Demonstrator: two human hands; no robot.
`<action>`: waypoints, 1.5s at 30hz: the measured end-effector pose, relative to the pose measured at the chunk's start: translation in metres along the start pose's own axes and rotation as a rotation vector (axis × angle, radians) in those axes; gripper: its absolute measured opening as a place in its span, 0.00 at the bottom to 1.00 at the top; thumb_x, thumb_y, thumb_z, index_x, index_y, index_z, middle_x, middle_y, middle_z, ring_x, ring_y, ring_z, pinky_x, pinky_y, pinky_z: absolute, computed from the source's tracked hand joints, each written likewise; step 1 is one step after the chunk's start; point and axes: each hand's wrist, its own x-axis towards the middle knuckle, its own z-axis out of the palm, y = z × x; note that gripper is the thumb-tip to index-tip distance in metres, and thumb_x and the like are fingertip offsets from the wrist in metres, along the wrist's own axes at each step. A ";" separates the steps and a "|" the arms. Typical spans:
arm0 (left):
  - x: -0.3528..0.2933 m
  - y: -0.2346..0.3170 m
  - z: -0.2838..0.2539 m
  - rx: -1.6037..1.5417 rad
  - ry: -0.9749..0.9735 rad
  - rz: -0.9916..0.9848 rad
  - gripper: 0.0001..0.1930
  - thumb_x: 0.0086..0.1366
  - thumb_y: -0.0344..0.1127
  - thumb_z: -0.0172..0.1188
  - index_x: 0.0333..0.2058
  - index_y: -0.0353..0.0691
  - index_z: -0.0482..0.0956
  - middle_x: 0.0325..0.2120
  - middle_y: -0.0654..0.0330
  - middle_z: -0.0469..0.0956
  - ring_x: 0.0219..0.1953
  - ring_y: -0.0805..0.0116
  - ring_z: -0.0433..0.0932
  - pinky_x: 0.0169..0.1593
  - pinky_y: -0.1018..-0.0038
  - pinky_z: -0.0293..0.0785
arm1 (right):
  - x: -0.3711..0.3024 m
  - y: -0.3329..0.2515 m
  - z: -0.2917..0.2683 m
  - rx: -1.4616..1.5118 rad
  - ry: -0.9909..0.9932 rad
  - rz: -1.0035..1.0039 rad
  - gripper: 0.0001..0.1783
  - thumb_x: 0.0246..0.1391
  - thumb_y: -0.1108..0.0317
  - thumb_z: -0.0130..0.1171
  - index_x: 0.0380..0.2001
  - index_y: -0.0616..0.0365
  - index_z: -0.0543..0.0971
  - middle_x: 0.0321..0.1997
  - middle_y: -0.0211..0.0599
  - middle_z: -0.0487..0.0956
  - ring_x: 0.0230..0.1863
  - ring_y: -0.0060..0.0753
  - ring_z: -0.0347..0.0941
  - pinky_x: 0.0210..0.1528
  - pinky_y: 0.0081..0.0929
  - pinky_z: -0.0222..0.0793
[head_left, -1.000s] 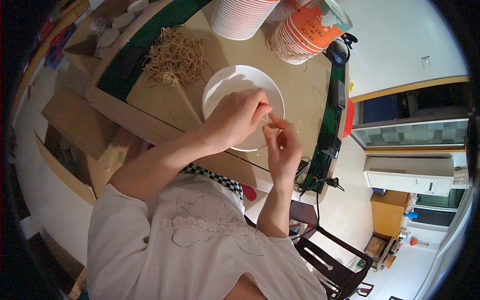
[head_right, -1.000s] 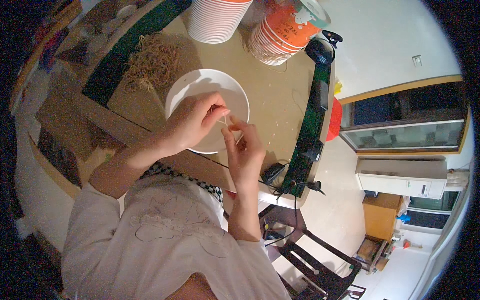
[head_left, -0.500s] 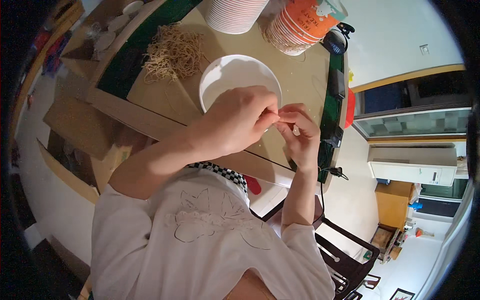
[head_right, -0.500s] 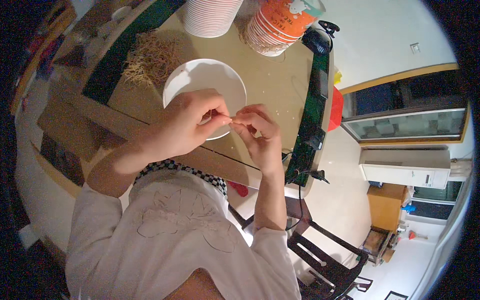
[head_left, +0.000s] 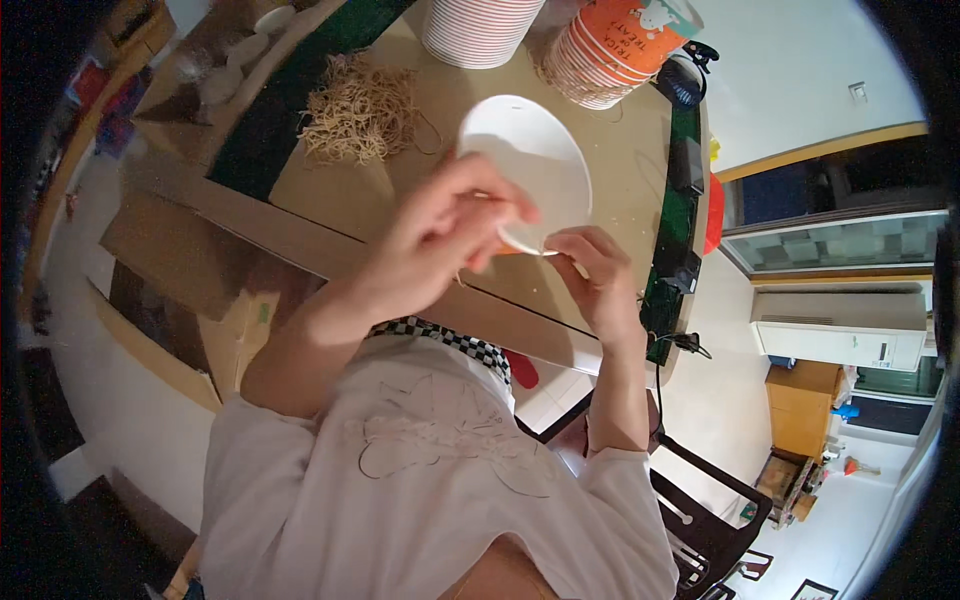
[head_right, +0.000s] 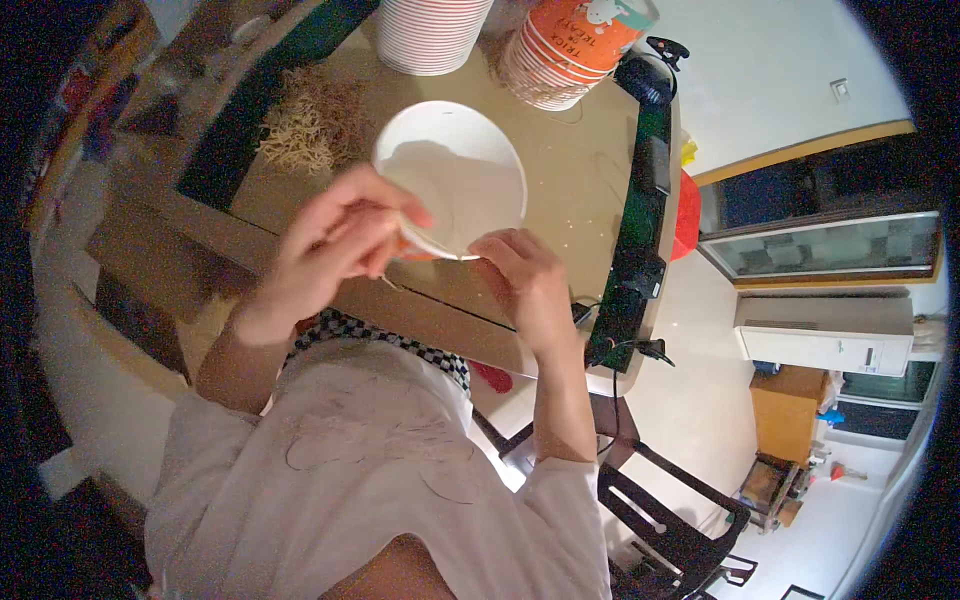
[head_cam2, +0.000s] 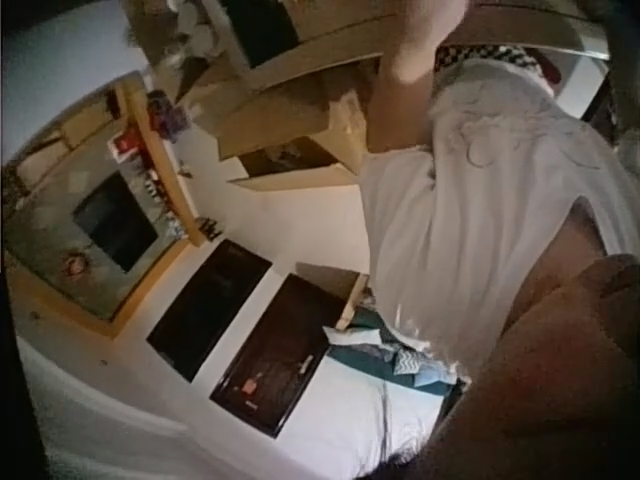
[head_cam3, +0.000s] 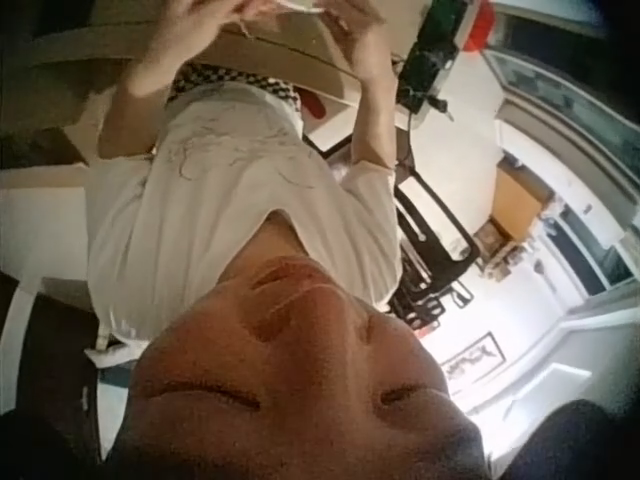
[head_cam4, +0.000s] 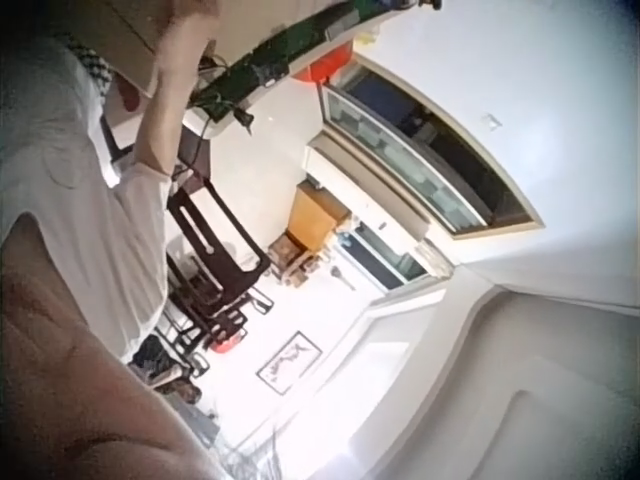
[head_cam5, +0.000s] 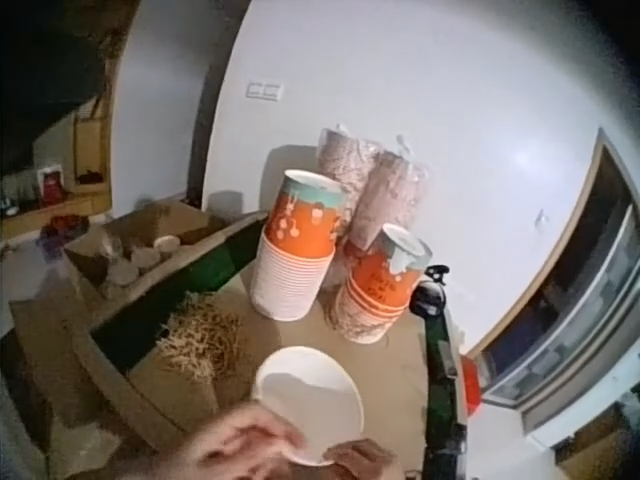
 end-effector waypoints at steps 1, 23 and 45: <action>-0.006 0.004 -0.011 0.062 0.065 -0.017 0.04 0.67 0.30 0.47 0.36 0.38 0.70 0.38 0.63 0.73 0.21 0.84 0.62 0.21 0.87 0.54 | -0.002 0.000 -0.003 -0.017 -0.033 0.034 0.09 0.40 0.78 0.62 0.29 0.57 0.78 0.29 0.37 0.77 0.31 0.41 0.74 0.31 0.31 0.71; -0.022 -0.027 0.004 -0.530 -0.102 -0.062 0.16 0.71 0.38 0.41 0.50 0.36 0.68 0.35 0.54 0.73 0.36 0.65 0.73 0.43 0.70 0.70 | -0.029 -0.072 0.052 0.685 -0.112 0.339 0.12 0.54 0.73 0.57 0.42 0.61 0.75 0.30 0.38 0.78 0.28 0.26 0.75 0.29 0.23 0.71; 0.020 -0.023 -0.038 1.243 -0.432 0.341 0.05 0.54 0.26 0.60 0.31 0.37 0.79 0.28 0.58 0.77 0.32 0.61 0.76 0.46 0.66 0.69 | -0.067 -0.032 -0.053 1.147 1.159 0.224 0.13 0.60 0.72 0.46 0.48 0.60 0.65 0.24 0.30 0.64 0.22 0.20 0.59 0.24 0.17 0.59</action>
